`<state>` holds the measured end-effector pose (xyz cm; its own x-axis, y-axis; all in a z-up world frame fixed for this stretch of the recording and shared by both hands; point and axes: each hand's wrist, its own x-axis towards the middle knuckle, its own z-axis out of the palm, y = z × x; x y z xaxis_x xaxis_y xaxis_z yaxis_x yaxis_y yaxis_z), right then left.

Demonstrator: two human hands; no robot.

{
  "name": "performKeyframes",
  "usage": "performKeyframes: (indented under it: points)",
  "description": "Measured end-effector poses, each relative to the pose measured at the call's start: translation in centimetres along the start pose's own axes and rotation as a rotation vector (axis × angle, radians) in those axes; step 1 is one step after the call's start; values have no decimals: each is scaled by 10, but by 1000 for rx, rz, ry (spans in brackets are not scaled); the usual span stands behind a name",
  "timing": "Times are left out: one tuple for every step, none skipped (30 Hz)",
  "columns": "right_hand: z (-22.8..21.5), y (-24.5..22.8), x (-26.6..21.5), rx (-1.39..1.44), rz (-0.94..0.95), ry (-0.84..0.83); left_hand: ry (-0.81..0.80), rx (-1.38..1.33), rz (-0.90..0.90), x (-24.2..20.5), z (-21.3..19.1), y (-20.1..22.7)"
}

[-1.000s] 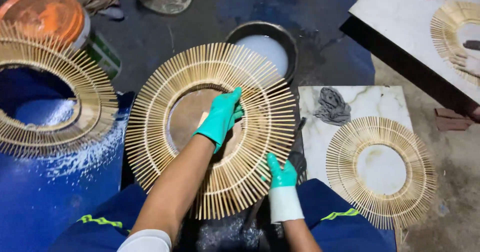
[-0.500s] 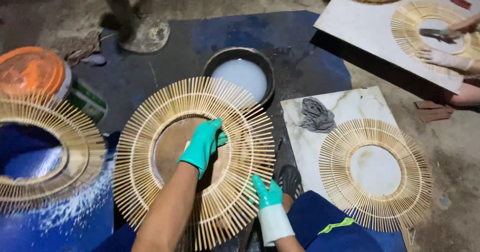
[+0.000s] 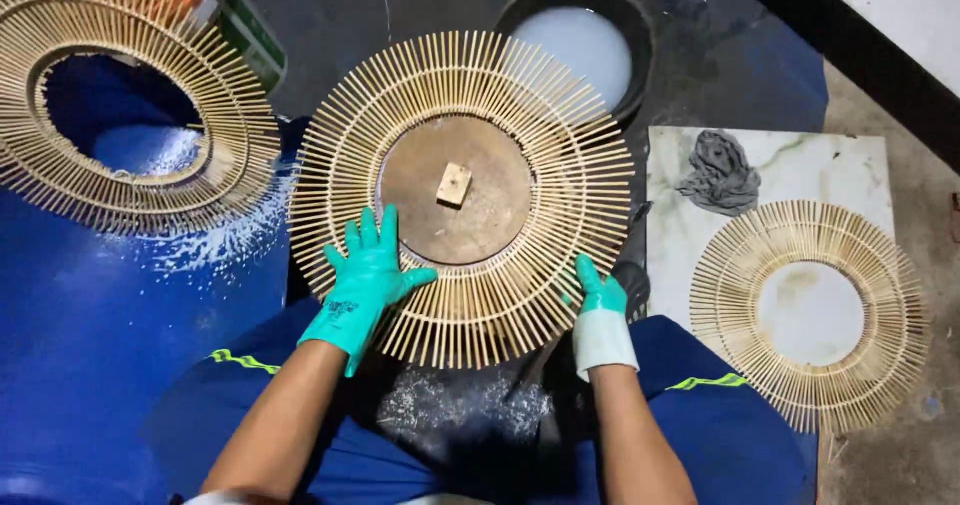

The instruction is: Apply adhesive and trim excess material from circular rattan decorative frames.

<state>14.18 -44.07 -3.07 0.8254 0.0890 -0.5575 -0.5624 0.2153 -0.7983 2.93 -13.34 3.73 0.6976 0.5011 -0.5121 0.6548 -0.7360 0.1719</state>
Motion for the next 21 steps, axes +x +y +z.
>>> performKeyframes:
  points:
    - [3,-3,-3,0,-6,2,3,-2,5,4,1,1]
    - [5,-7,-5,26,-5,-15,76,-2,36,7,1,2]
    - [7,-11,-7,53,-5,-31,150,0,68,11,2,4]
    - [5,-8,-4,54,-12,-29,153,-2,74,15,-7,20]
    - [4,-5,0,44,-19,-30,203,-9,214,20,-17,36]
    - [2,-3,5,34,-25,-32,255,-15,353,25,-26,52]
    - [-1,3,9,34,-30,-31,257,-17,357,39,-30,69]
    - [-4,8,14,25,-9,6,220,28,424,52,-34,86]
    - [-8,13,20,15,13,44,181,71,492,66,-38,104]
    - [-9,16,22,13,9,47,182,69,495,77,-39,116]
    - [-12,19,26,6,-1,58,117,110,494,89,-40,129]
    - [-15,23,31,-2,-11,70,53,151,492,102,-40,143]
    - [-13,23,31,-2,-9,76,47,151,496,106,-36,149]
    - [-12,24,33,3,1,87,10,150,454,110,-32,155]
    - [-14,27,31,9,16,103,-34,151,413,111,-24,161]
    - [-15,29,35,10,24,113,-46,154,416,112,-27,165]
    - [-17,32,37,4,33,121,-58,177,399,111,-28,168]
    - [-19,35,37,-1,41,129,-70,200,381,109,-30,170]
    - [-23,39,38,-2,46,133,-77,201,382,110,-30,173]
    - [-26,43,38,20,18,106,-116,222,370,108,-31,175]
    - [-22,43,43,45,-22,68,-139,244,356,112,-39,178]
